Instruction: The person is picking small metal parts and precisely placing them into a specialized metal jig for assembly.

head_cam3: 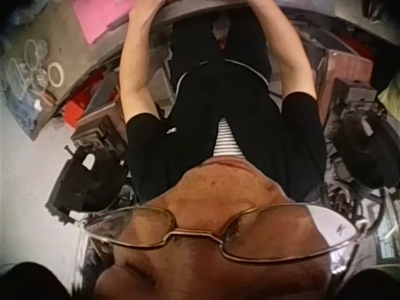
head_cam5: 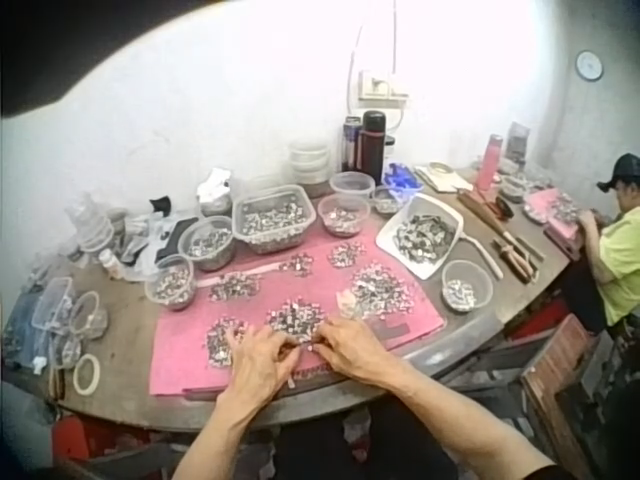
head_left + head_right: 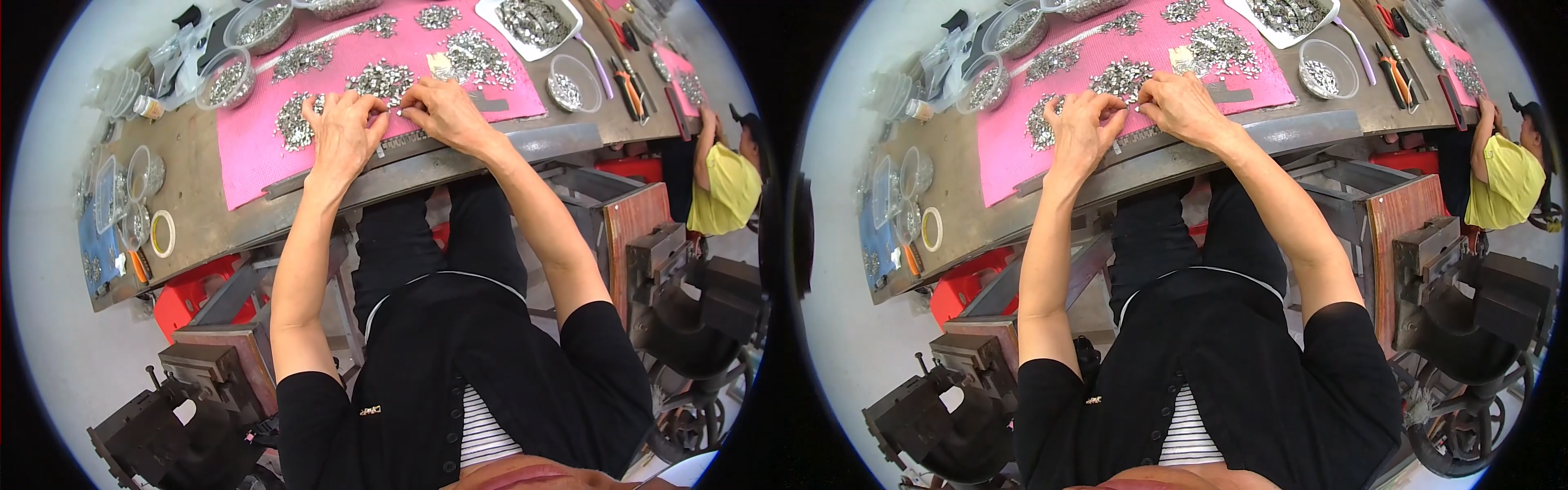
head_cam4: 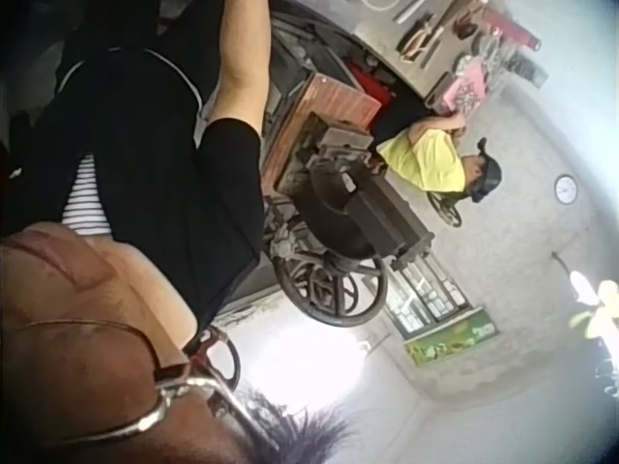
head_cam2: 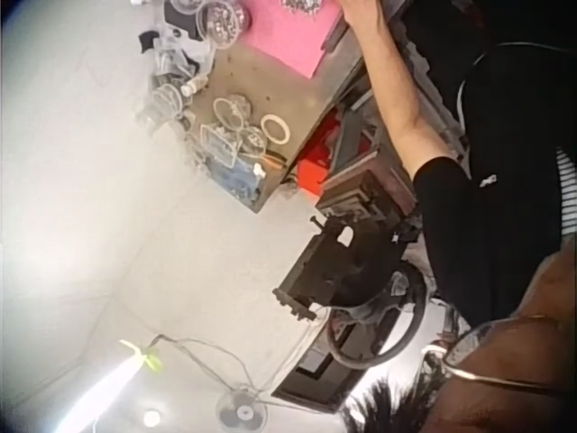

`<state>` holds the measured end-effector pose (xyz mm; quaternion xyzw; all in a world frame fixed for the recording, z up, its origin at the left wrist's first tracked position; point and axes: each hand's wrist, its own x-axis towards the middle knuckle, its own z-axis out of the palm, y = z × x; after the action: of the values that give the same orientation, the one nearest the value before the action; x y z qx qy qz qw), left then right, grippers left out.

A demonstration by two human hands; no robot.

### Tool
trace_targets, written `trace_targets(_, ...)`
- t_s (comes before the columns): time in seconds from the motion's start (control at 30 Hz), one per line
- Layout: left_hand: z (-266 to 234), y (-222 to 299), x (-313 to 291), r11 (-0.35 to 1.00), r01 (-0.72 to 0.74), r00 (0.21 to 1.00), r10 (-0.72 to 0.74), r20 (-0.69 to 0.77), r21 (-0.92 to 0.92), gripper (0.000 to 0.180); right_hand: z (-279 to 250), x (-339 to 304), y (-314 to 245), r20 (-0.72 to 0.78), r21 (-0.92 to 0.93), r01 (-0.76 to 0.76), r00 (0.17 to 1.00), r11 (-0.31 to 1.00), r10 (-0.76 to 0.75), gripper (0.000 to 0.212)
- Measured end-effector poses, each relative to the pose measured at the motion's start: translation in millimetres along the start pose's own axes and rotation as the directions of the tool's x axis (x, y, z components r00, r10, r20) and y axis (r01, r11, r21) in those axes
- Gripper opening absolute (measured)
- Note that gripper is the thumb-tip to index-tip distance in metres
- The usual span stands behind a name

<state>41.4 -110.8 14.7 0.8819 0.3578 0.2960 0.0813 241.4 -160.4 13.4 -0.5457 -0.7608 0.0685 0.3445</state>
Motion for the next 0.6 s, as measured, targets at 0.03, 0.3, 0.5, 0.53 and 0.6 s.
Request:
trace_targets(0.03, -0.3, 0.1, 0.3, 1.000, 0.003, 1.000, -0.003, 0.008, 0.011, 0.012, -1.4, 0.1, -2.0, 0.021, 0.016, -0.040, 0.999, 0.999, 0.040, 0.014)
trace_targets(0.3, -0.4, -0.5, 4.1, 1.000, -0.019, 1.000, 0.018, 0.025, 0.021, 0.013, 6.2, -0.8, -18.1, -0.009, -0.179, -0.051, 0.999, 0.983, 0.050, 0.012)
trace_targets(0.5, -1.1, 1.2, 3.8, 0.999, -0.028, 1.000, 0.027, 0.016, 0.044, 0.011, 8.0, 7.6, -13.0, 0.048, -0.186, -0.044, 0.997, 0.982, 0.054, 0.014)
trace_targets(0.53, -2.3, 1.7, 3.6, 0.999, -0.037, 0.999, 0.036, 0.010, 0.037, 0.010, 2.4, 9.2, -10.0, 0.089, -0.110, -0.070, 0.993, 0.991, 0.080, 0.014)
trace_targets(0.6, -4.7, 7.3, 0.2, 0.999, -0.042, 0.999, 0.042, -0.009, -0.015, 0.009, -13.3, 3.8, -1.9, 0.108, 0.056, -0.075, 0.992, 0.996, 0.068, 0.013)
